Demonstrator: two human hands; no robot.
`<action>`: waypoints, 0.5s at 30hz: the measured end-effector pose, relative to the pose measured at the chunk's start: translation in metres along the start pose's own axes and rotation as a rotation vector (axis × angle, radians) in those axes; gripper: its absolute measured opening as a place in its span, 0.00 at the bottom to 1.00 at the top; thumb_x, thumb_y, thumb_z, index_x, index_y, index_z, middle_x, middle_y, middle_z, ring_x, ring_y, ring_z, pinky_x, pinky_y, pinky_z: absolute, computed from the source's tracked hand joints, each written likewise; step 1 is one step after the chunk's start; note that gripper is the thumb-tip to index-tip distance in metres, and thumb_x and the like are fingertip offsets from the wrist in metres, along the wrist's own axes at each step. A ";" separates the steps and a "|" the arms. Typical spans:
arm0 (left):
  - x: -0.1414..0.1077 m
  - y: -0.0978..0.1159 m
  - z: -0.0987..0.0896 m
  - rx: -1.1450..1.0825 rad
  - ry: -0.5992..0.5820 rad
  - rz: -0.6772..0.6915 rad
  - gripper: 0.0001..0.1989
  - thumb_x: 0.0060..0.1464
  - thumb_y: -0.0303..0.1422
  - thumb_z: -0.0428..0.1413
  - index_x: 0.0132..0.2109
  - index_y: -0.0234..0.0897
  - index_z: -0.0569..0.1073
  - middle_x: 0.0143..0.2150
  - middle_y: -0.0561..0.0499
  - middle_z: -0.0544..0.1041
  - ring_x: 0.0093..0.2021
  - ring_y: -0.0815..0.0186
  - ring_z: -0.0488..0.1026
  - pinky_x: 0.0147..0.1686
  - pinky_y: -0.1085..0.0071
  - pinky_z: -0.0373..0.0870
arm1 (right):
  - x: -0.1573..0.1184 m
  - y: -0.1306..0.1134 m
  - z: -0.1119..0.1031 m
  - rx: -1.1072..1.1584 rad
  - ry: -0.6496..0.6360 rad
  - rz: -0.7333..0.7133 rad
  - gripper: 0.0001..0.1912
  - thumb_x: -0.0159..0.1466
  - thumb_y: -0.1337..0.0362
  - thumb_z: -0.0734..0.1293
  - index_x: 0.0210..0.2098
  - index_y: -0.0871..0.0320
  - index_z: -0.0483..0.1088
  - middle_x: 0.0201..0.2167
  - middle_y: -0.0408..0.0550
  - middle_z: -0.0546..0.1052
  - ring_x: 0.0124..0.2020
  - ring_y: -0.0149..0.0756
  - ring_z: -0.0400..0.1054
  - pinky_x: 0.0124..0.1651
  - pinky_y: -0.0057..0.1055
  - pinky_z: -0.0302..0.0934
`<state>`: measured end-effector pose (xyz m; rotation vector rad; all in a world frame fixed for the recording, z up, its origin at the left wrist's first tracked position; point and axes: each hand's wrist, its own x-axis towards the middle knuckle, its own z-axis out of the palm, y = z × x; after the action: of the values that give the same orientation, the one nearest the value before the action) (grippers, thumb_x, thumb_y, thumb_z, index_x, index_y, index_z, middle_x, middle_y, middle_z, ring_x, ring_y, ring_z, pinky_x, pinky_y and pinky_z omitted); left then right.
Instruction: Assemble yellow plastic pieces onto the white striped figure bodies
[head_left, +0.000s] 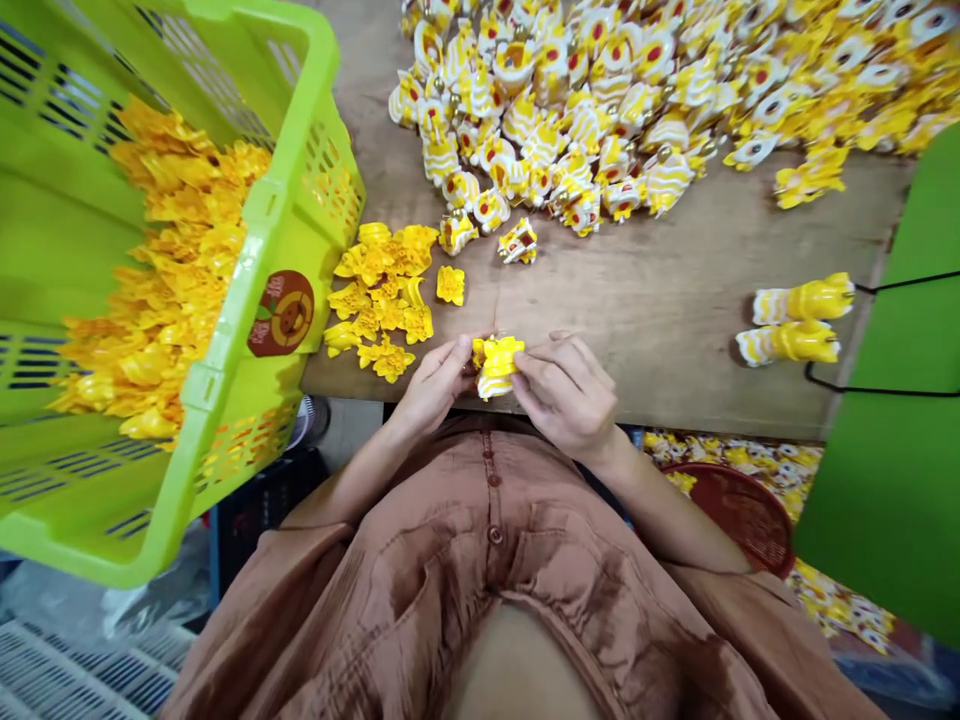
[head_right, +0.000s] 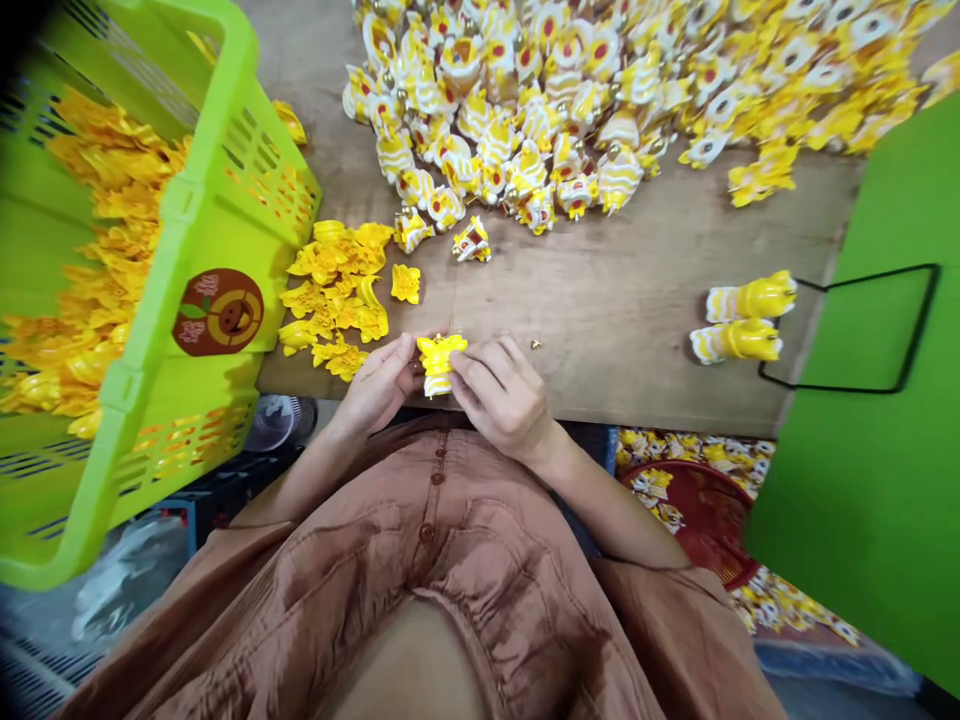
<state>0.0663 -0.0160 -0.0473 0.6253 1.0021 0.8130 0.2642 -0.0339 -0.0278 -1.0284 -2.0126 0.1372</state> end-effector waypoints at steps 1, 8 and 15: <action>-0.001 0.001 0.001 0.023 -0.014 0.001 0.33 0.58 0.59 0.64 0.56 0.37 0.82 0.54 0.42 0.85 0.54 0.54 0.83 0.52 0.60 0.82 | 0.000 -0.001 0.000 -0.002 -0.013 -0.005 0.15 0.68 0.73 0.71 0.52 0.54 0.75 0.42 0.48 0.84 0.41 0.38 0.78 0.54 0.46 0.76; -0.006 0.004 0.007 0.163 -0.086 0.107 0.34 0.55 0.46 0.72 0.65 0.38 0.77 0.61 0.42 0.82 0.60 0.51 0.80 0.62 0.57 0.76 | -0.006 0.005 -0.002 -0.026 -0.046 -0.025 0.14 0.70 0.72 0.70 0.53 0.55 0.76 0.42 0.51 0.84 0.41 0.40 0.78 0.55 0.49 0.77; -0.010 0.005 0.013 0.180 -0.067 0.121 0.29 0.59 0.41 0.69 0.65 0.40 0.78 0.59 0.43 0.83 0.59 0.51 0.80 0.60 0.57 0.78 | -0.020 0.006 -0.004 0.087 -0.101 0.088 0.26 0.69 0.70 0.72 0.64 0.45 0.74 0.46 0.49 0.84 0.43 0.43 0.79 0.61 0.56 0.73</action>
<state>0.0734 -0.0229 -0.0329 0.8696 0.9898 0.8078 0.2763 -0.0453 -0.0405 -1.0740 -2.0329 0.3265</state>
